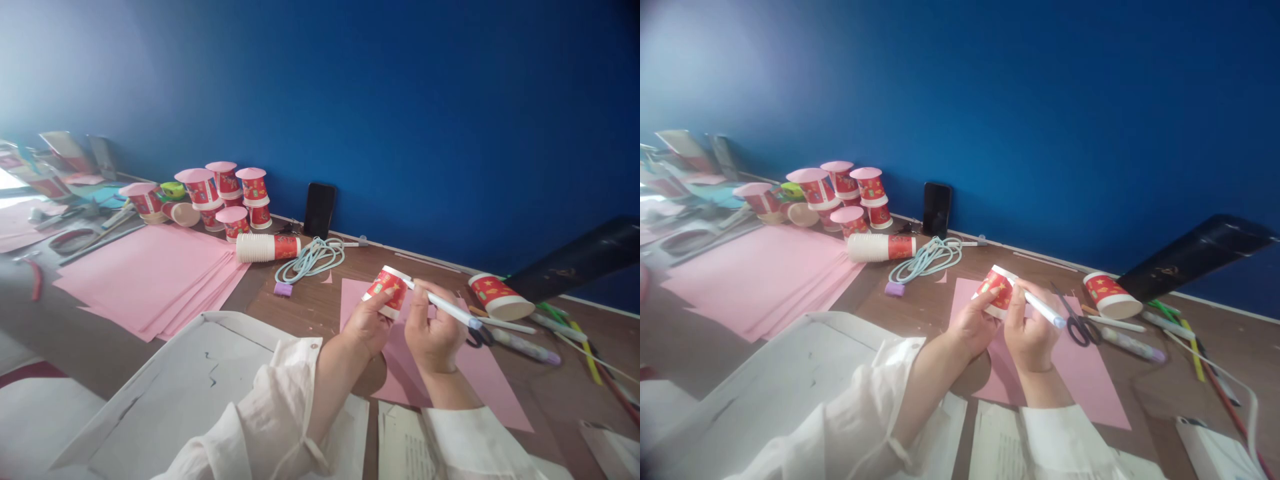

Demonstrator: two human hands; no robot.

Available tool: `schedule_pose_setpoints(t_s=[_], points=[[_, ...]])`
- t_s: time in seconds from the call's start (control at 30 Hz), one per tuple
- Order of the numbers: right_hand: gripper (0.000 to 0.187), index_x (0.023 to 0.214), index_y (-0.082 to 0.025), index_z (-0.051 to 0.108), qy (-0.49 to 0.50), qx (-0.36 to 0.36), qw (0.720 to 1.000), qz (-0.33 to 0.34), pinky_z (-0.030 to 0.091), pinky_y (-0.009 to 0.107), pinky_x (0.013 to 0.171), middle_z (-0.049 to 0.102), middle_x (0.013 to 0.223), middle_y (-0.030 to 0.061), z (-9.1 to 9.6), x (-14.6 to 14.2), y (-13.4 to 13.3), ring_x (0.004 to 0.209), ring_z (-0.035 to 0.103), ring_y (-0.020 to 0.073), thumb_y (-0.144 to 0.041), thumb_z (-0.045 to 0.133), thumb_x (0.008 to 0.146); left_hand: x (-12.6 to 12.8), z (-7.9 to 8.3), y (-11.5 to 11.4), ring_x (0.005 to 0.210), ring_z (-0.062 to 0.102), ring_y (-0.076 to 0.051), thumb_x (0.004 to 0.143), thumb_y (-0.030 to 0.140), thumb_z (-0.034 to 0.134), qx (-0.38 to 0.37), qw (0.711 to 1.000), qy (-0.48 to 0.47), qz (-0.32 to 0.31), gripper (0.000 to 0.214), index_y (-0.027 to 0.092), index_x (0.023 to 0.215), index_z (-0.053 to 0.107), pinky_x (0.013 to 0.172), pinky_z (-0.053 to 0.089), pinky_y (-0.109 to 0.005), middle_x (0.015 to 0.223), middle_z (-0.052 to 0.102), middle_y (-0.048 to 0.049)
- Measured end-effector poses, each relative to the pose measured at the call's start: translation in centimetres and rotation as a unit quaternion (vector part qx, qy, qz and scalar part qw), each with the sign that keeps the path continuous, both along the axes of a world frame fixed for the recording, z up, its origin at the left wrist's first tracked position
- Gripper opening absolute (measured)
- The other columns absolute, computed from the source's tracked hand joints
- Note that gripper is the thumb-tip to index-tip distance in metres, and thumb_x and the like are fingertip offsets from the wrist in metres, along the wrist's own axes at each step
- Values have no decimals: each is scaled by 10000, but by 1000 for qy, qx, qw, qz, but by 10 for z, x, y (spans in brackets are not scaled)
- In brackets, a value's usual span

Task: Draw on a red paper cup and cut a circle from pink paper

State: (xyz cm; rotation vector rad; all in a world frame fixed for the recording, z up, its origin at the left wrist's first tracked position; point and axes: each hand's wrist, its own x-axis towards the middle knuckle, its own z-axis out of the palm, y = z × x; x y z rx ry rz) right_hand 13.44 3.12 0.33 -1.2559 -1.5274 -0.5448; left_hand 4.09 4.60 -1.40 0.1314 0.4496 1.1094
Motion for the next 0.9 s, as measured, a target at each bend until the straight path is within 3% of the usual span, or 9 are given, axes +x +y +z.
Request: schedule_pose_setpoints(t_s=[0.33,0.9], points=[[142,984,-164,650,0,-9,1000,-1,516,358,812,722,910,95,0,0,1,846,683,213,-219,551,897,-2,5,-2,1014,639,-218,669,214,766,-6,1000,16,-6,254,141,904,704,928,447,-293,943,715,-74],[132,975,-163,664,5,-8,1000,-10,493,352,836,726,912,90,-3,0,0,844,678,209,-180,586,870,-1,1,1,890,651,-177,713,175,737,-41,999,-9,-18,213,121,916,702,869,483,-276,947,718,-85]])
